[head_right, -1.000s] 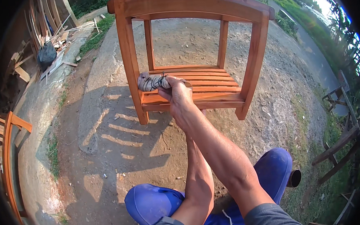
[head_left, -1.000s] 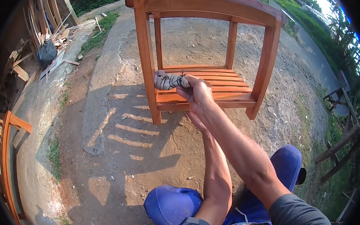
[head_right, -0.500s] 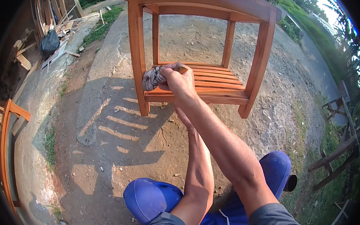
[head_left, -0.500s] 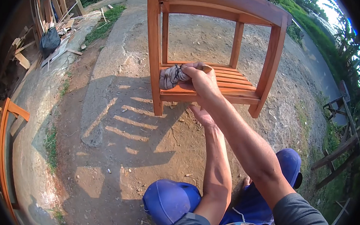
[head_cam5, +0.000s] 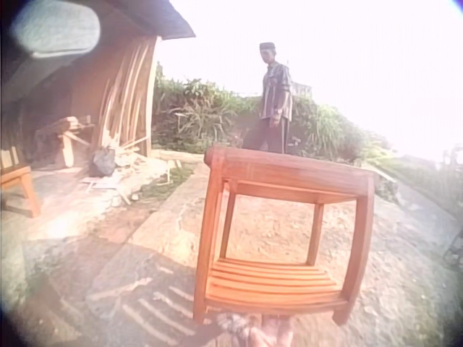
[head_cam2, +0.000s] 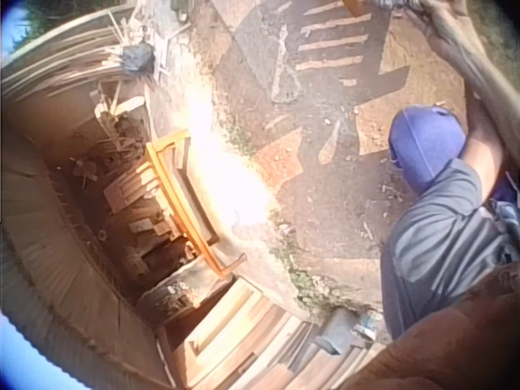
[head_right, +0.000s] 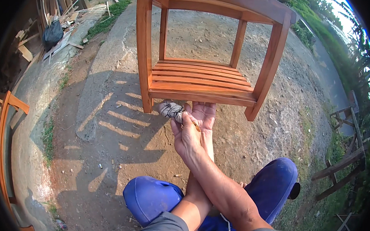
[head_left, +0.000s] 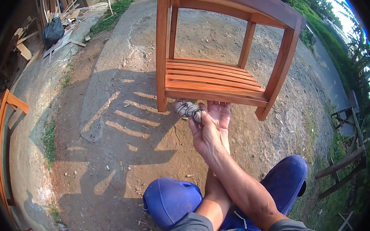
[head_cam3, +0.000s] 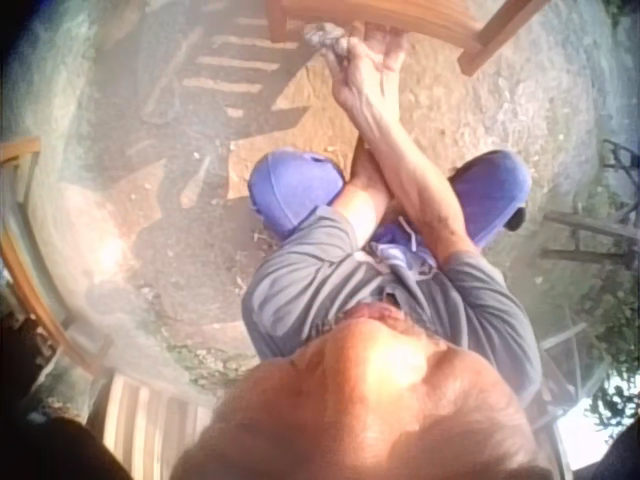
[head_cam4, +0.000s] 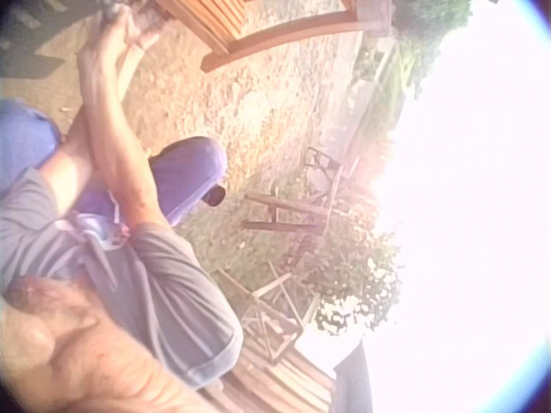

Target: The person applies varnish to a wooden table and then to a wooden chair using a cloth-wrapped applicator. They dip the applicator into a can of varnish and wipe the surfaces of the furniture pieces.

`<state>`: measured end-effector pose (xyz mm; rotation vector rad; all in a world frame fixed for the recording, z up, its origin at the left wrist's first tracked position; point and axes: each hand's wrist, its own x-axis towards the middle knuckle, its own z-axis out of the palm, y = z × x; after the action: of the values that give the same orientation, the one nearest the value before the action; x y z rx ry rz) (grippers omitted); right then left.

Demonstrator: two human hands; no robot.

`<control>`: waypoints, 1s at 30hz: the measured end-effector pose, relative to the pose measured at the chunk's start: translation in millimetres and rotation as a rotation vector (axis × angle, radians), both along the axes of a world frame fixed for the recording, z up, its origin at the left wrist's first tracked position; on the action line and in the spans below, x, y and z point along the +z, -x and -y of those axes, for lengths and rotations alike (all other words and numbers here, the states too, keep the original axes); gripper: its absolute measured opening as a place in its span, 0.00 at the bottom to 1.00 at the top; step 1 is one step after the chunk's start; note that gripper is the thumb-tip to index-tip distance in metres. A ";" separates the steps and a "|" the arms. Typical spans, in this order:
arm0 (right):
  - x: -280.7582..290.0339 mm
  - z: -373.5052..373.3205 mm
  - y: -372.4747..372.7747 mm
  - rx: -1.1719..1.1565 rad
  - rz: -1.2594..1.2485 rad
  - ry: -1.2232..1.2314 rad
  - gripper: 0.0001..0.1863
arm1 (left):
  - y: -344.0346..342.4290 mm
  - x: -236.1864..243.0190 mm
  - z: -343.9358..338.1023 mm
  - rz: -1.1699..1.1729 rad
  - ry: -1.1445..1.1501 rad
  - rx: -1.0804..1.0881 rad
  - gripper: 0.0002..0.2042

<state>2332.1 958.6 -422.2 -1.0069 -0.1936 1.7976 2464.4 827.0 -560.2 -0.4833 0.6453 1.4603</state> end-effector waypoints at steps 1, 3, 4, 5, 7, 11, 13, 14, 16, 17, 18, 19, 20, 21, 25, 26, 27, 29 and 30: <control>3.1 -2.4 10.9 -0.061 -0.037 0.043 0.09 | 0.9 -0.6 2.9 -0.007 0.007 0.000 0.38; -13.0 -16.6 17.9 -0.075 -0.091 0.097 0.12 | -3.0 2.5 0.4 -0.008 0.008 -0.016 0.37; -17.3 -21.4 22.2 -0.083 -0.118 0.122 0.12 | -3.8 2.1 -0.5 -0.007 0.004 -0.022 0.37; -23.4 -23.4 26.4 -0.084 -0.144 0.148 0.12 | -3.1 0.8 -3.9 -0.010 0.004 -0.022 0.36; -34.7 -24.4 18.7 -0.025 -0.100 0.086 0.10 | -8.1 2.3 -2.6 -0.002 0.009 -0.022 0.35; -33.3 -14.1 6.3 0.239 0.236 -0.051 0.10 | -4.0 0.9 -3.9 0.017 0.007 -0.004 0.34; -24.9 -3.7 8.2 0.371 0.449 -0.068 0.11 | -0.3 0.4 -4.4 0.012 0.003 0.012 0.33; -8.6 6.2 6.8 0.403 0.479 -0.147 0.10 | 0.8 0.7 -2.5 0.018 0.002 0.025 0.32; -1.3 11.5 -1.1 0.466 0.657 -0.587 0.08 | 5.5 0.4 -7.9 0.009 -0.008 0.048 0.31; 3.0 11.6 -5.9 0.487 0.737 -0.814 0.07 | 6.6 1.7 -8.9 0.009 -0.007 0.056 0.31; 26.2 13.4 -10.1 0.470 0.870 -1.057 0.06 | 3.8 1.5 -6.3 0.019 -0.007 0.054 0.30; 26.7 7.0 -9.6 0.491 0.914 -1.183 0.06 | 1.5 0.5 -6.9 0.021 -0.010 0.061 0.30; 30.2 -2.8 -9.3 0.496 0.962 -1.316 0.06 | 0.5 2.5 -12.4 0.020 -0.030 0.068 0.29; 32.9 -12.6 -10.9 0.499 1.015 -1.445 0.06 | -1.6 4.1 -22.4 0.024 -0.057 0.081 0.29; 46.7 -46.4 -8.0 0.679 1.156 -1.517 0.07 | 31.3 8.0 -130.1 0.033 -0.288 0.308 0.27; 62.3 -47.3 4.5 0.643 1.142 -1.522 0.07 | 58.4 9.6 -163.1 0.018 -0.364 0.400 0.27; 77.5 -51.3 19.8 0.581 1.016 -1.546 0.06 | 87.6 14.8 -192.8 -0.001 -0.447 0.491 0.26; 106.0 -71.4 29.2 0.429 0.951 -1.577 0.05 | 112.8 25.5 -227.2 0.097 -0.625 0.568 0.25; 123.3 -87.5 18.9 0.368 1.035 -1.607 0.05 | 98.3 34.1 -227.1 0.288 -0.712 0.521 0.29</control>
<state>2313.2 1046.1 -298.8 -0.5072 -2.1170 0.6538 2366.1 1054.0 -526.2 -0.2921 -0.2686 1.9327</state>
